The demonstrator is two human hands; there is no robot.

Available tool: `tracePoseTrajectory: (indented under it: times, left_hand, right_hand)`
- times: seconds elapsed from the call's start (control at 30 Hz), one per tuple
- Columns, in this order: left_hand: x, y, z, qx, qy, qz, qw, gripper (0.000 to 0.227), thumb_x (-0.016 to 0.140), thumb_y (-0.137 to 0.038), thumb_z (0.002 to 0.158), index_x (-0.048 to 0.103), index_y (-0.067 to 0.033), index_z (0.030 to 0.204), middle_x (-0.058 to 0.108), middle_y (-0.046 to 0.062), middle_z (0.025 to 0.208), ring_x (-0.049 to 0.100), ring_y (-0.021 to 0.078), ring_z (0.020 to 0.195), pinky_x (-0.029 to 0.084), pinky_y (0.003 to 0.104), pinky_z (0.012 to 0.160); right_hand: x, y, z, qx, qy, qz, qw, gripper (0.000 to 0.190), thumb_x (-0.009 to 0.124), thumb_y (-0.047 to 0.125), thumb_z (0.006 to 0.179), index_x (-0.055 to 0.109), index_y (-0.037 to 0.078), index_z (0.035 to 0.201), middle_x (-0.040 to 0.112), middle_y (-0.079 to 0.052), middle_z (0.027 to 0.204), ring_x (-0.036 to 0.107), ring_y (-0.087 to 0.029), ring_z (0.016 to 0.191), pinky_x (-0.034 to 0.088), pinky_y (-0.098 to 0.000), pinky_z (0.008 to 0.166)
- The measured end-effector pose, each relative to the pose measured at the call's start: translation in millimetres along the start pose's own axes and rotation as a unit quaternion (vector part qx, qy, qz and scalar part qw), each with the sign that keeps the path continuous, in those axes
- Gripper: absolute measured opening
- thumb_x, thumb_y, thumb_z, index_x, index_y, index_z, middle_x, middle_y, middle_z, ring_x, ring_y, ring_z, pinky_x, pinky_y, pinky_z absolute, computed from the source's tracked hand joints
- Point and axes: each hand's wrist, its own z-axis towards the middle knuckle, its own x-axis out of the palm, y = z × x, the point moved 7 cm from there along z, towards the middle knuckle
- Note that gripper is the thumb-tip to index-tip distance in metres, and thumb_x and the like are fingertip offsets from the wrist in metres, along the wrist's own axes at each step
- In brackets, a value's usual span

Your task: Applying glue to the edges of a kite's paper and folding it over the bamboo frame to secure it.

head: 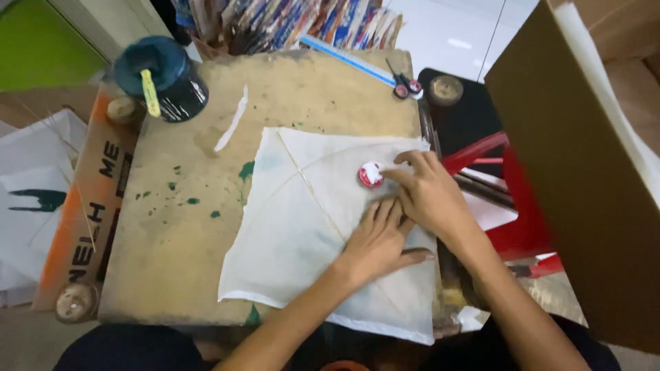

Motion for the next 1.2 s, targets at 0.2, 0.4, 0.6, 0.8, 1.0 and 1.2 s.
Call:
tracePoseTrajectory:
  times: [0.2,0.4,0.6,0.8,1.0,1.2]
  left_hand:
    - [-12,-3,2,-0.009,0.002,0.0,1.0,0.079,0.049,-0.063,0.092,0.053,-0.0013,0.141,0.045,0.023,0.136,0.036,0.0382,0.135,0.022,0.054,0.119]
    - [-14,-4,2,-0.019,0.025,-0.018,0.999,0.081,0.048,-0.062,0.092,0.048,-0.0005,0.145,0.044,0.02,0.131,0.035,0.0365,0.134,0.021,0.054,0.119]
    - [-17,-7,1,-0.01,0.01,-0.008,1.0,0.079,0.052,-0.059,0.093,0.048,0.0004,0.145,0.046,0.021,0.133,0.032,0.0376,0.138,0.021,0.054,0.118]
    - [-16,-7,2,-0.006,0.027,-0.021,0.999,0.079,0.051,-0.059,0.094,0.046,-0.0005,0.148,0.043,0.023,0.14,0.028,0.0385,0.141,0.02,0.056,0.117]
    - [-21,-9,6,-0.003,0.016,-0.018,1.0,0.084,0.054,-0.059,0.092,0.039,-0.0025,0.153,0.038,0.021,0.15,0.026,0.0373,0.145,0.016,0.057,0.121]
    - [-32,-14,3,-0.004,-0.032,0.014,0.999,0.09,0.066,-0.055,0.087,0.035,-0.0068,0.157,0.045,0.019,0.146,0.036,0.0364,0.141,0.019,0.058,0.122]
  right_hand:
    - [0,-12,0,0.091,0.07,0.116,0.987,0.044,0.058,-0.001,0.082,0.076,0.02,0.116,0.059,-0.009,0.119,0.056,-0.035,0.11,0.049,-0.0458,0.099]
    - [8,-12,11,0.042,0.097,0.076,0.992,0.037,0.061,0.0,0.083,0.078,0.021,0.108,0.059,-0.008,0.12,0.056,-0.033,0.112,0.051,-0.0471,0.1]
    - [9,-24,14,0.094,0.091,0.19,0.973,0.041,0.057,-0.003,0.085,0.078,0.018,0.114,0.06,-0.011,0.12,0.054,-0.034,0.112,0.047,-0.0473,0.102]
    - [9,-30,16,0.09,0.067,0.224,0.968,0.041,0.056,-0.002,0.088,0.079,0.022,0.112,0.062,-0.01,0.116,0.055,-0.035,0.109,0.045,-0.0478,0.103]
    - [3,-30,14,0.226,0.109,0.414,0.875,0.044,0.05,0.0,0.089,0.078,0.012,0.12,0.07,-0.017,0.12,0.061,-0.035,0.114,0.042,-0.0498,0.107]
    - [-23,-47,-9,0.187,0.012,0.397,0.898,0.042,0.05,-0.003,0.089,0.076,0.008,0.12,0.07,-0.02,0.122,0.06,-0.037,0.122,0.042,-0.0489,0.109]
